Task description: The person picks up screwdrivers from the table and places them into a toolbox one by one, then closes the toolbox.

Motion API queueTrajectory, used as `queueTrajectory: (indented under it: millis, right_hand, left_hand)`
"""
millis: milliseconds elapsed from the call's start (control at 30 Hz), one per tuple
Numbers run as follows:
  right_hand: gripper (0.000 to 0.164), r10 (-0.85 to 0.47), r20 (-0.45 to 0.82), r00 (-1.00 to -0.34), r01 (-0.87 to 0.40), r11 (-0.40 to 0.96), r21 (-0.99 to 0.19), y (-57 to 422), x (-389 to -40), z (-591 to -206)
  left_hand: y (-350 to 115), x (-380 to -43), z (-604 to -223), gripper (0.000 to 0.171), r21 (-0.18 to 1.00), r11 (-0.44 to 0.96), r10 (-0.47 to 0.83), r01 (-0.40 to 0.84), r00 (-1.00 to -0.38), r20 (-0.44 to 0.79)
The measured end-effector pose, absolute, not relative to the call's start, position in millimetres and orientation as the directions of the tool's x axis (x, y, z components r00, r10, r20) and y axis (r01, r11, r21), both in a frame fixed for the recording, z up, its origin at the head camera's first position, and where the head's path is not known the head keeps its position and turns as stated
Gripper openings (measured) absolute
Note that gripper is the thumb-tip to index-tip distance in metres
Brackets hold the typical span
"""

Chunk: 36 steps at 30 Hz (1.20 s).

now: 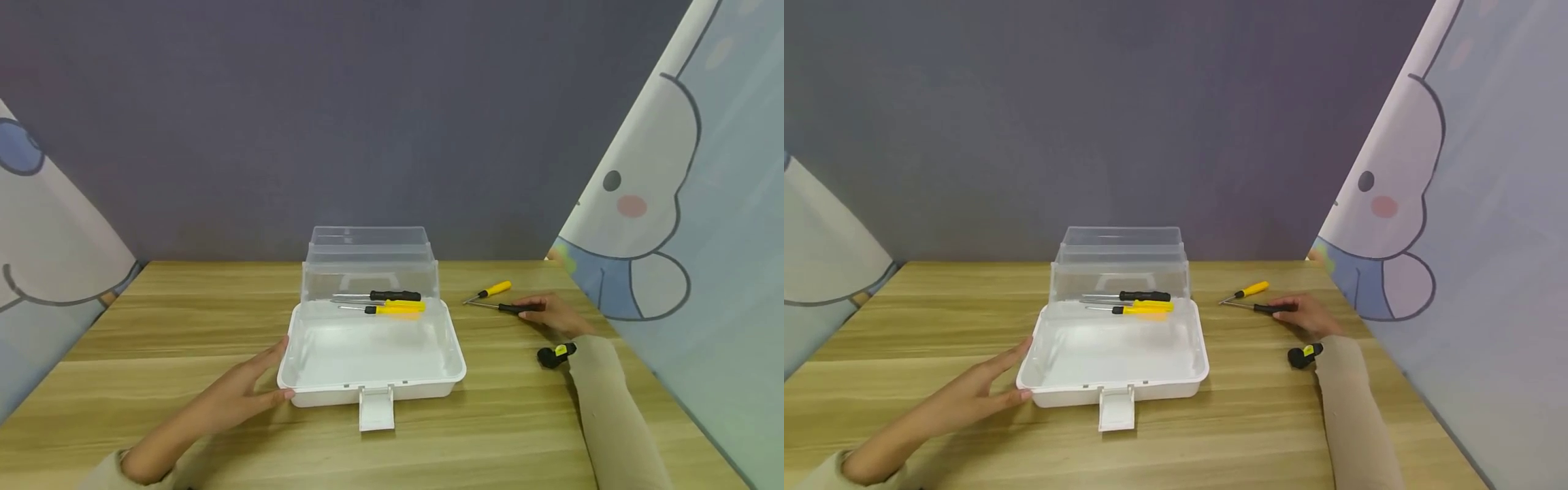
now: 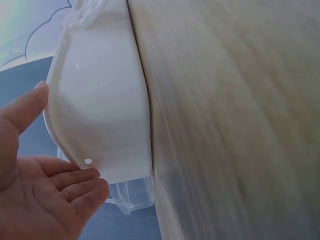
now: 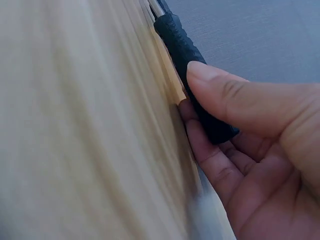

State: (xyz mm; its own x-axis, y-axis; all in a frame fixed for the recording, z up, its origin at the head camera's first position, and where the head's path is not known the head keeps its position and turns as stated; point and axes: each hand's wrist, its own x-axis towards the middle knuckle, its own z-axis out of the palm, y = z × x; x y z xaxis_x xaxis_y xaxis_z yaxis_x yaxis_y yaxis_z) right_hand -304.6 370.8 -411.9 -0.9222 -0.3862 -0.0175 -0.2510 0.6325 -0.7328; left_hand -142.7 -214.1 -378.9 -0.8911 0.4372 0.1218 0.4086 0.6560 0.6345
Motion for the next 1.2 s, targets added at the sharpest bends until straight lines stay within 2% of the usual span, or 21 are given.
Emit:
queueTrajectory:
  millis: [533,800,1100,1200]
  right_hand:
    - [0.04,-0.381,-0.034,-0.924,-0.216,0.593,-0.776,374.0,-308.0,-403.8]
    - [0.038,-0.385,-0.007,-0.923,-0.243,0.597,-0.764,372.4,-307.0,-405.6]
    - [0.037,-0.387,-0.012,-0.922,-0.232,0.576,-0.784,371.0,-306.9,-406.1]
    - [0.037,-0.402,0.015,-0.915,-0.264,0.573,-0.776,372.7,-305.6,-406.1]
  left_hand:
    - [-214.2,-142.5,-376.4,0.081,0.657,0.642,0.432,0.394,-0.894,0.114]
    - [-215.2,-142.3,-376.9,0.079,0.652,0.618,0.456,0.439,-0.876,0.157]
    - [-216.5,-138.1,-378.2,0.079,0.671,0.619,0.442,0.408,-0.887,0.132]
    - [-216.1,-137.8,-378.7,0.079,0.671,0.617,0.439,0.411,-0.887,0.139]
